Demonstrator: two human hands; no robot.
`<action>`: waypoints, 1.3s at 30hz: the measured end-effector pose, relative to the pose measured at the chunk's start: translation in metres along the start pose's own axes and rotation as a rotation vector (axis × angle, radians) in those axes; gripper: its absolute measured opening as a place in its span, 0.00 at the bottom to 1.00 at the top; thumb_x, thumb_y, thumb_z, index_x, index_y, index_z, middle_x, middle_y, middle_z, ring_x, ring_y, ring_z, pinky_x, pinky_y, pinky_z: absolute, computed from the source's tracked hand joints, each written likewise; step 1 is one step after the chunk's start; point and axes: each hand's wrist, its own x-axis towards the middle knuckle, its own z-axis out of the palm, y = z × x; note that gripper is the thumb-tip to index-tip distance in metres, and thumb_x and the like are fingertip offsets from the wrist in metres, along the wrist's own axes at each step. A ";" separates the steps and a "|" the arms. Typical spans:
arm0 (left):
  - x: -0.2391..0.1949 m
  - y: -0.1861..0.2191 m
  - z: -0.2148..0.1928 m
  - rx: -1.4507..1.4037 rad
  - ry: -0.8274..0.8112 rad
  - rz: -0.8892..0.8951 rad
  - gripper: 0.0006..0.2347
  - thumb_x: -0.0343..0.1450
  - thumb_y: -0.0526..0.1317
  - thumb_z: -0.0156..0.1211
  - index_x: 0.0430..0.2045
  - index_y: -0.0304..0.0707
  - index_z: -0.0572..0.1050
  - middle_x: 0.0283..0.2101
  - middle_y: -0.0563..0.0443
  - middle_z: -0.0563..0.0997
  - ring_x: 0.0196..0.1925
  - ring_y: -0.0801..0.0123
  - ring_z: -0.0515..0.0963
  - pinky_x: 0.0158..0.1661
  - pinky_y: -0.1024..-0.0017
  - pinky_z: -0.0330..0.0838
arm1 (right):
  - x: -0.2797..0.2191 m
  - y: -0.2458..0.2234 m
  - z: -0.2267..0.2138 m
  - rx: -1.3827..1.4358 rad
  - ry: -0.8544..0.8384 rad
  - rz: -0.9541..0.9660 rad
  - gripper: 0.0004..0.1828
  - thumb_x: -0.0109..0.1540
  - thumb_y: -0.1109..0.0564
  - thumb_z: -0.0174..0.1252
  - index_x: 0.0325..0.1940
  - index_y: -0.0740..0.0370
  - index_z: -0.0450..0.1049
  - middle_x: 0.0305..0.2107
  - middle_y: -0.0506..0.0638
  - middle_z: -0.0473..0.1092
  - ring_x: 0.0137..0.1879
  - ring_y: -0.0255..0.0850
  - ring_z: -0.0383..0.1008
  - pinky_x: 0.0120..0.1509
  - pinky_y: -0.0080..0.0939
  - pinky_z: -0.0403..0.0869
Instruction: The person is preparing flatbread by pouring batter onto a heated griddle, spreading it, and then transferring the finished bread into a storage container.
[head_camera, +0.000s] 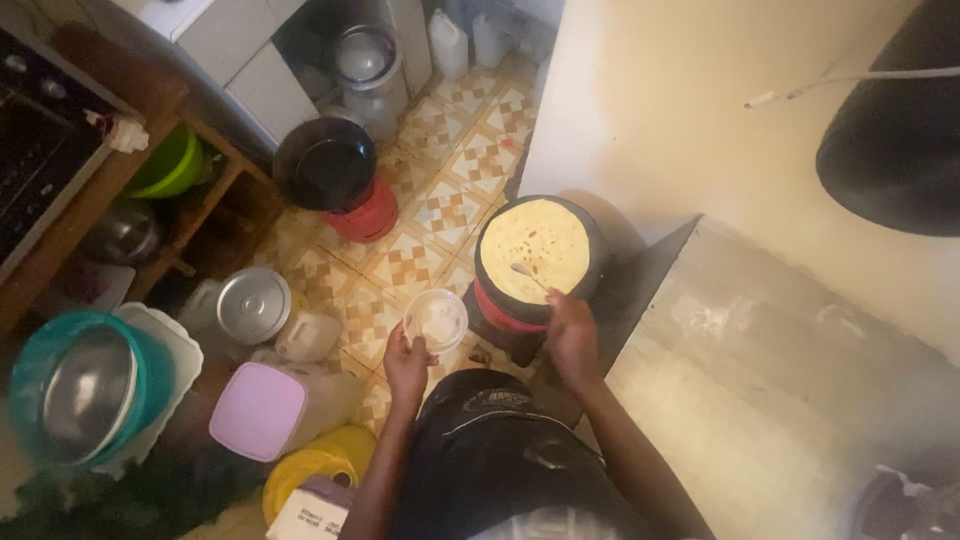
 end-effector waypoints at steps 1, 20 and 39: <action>-0.001 0.007 0.004 0.003 -0.007 0.004 0.18 0.65 0.29 0.46 0.51 0.32 0.64 0.27 0.38 0.71 0.16 0.63 0.77 0.20 0.73 0.77 | -0.001 0.001 -0.005 -0.001 0.007 0.003 0.11 0.62 0.61 0.44 0.42 0.65 0.72 0.27 0.58 0.70 0.33 0.52 0.69 0.43 0.48 0.66; 0.023 0.061 0.114 0.874 -0.461 1.423 0.14 0.65 0.38 0.49 0.42 0.61 0.73 0.21 0.63 0.69 0.24 0.73 0.72 0.27 0.78 0.69 | 0.029 0.031 -0.068 0.130 -0.081 -0.235 0.13 0.62 0.54 0.45 0.42 0.57 0.74 0.30 0.50 0.73 0.34 0.48 0.71 0.41 0.45 0.67; 0.027 0.061 0.186 0.814 -0.505 1.658 0.18 0.67 0.34 0.48 0.50 0.57 0.69 0.19 0.59 0.63 0.19 0.74 0.66 0.23 0.81 0.64 | 0.042 0.040 -0.102 0.001 0.142 0.404 0.09 0.66 0.59 0.46 0.39 0.61 0.73 0.24 0.51 0.73 0.33 0.46 0.73 0.40 0.45 0.68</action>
